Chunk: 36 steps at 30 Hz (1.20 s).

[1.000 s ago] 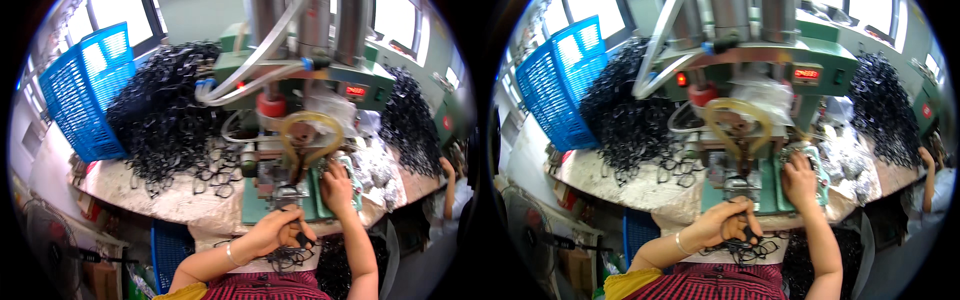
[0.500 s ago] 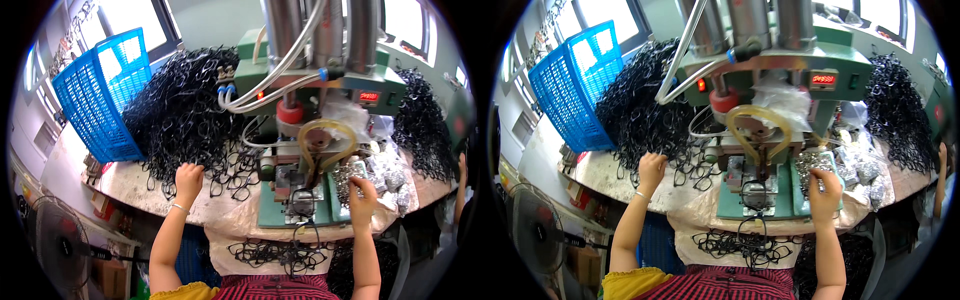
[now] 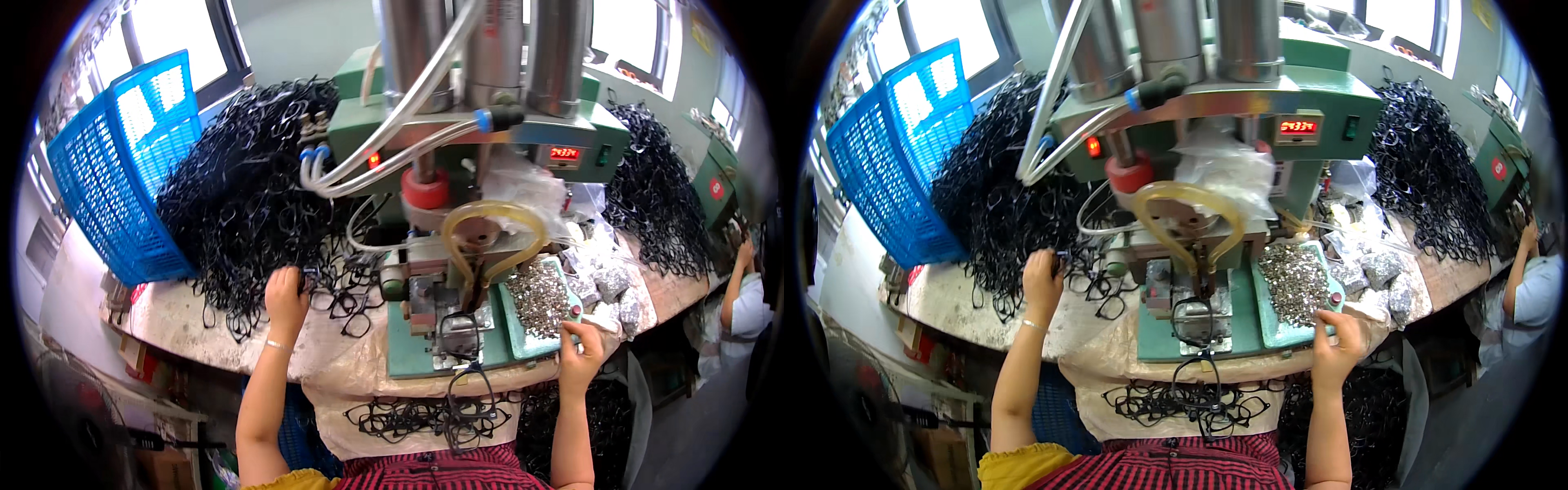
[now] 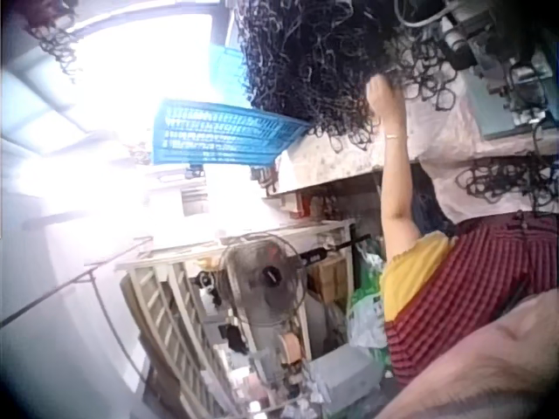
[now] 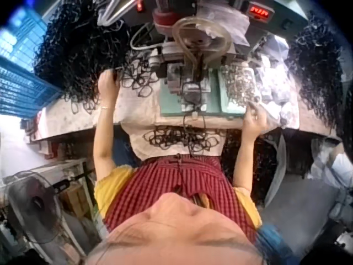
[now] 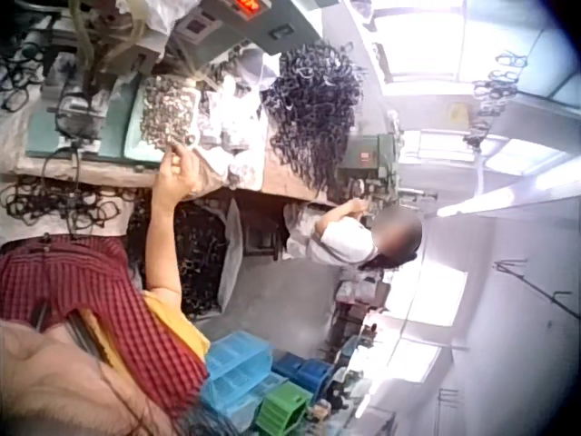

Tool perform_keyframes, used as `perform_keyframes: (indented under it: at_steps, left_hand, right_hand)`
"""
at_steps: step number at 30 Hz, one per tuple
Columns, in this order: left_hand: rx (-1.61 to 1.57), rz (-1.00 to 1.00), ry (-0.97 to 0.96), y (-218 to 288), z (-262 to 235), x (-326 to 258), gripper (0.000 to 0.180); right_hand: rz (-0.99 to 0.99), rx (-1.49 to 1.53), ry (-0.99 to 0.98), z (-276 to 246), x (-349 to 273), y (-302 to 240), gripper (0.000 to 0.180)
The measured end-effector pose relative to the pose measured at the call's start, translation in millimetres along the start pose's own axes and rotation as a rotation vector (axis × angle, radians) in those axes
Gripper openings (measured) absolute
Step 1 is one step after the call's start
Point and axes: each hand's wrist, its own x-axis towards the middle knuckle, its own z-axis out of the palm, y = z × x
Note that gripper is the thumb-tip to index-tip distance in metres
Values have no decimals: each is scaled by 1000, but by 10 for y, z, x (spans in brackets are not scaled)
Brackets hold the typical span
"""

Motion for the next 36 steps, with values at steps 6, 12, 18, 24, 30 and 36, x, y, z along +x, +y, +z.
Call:
perform_keyframes:
  at_steps: [6,12,18,24,30,36]
  left_hand:
    - [-60,-339,-36,218,54,253,46]
    - [-549,-523,-5,148,157,-266,29]
    - [-1344,-620,170,1350,-287,-55,10]
    - [-1211,44,283,1871,-870,170,14]
    - [-910,550,-111,2170,-640,131,31]
    - [-918,575,-143,2167,-547,134,25]
  right_hand:
    - [-258,272,-289,380,284,-820,14]
    - [56,565,-323,834,246,-1108,23]
    - [186,719,-397,785,231,-1096,42]
    - [206,773,-396,611,215,-1433,42]
    - [-238,-62,-363,483,422,-563,24]
    - [-222,-261,-168,441,333,195,10]
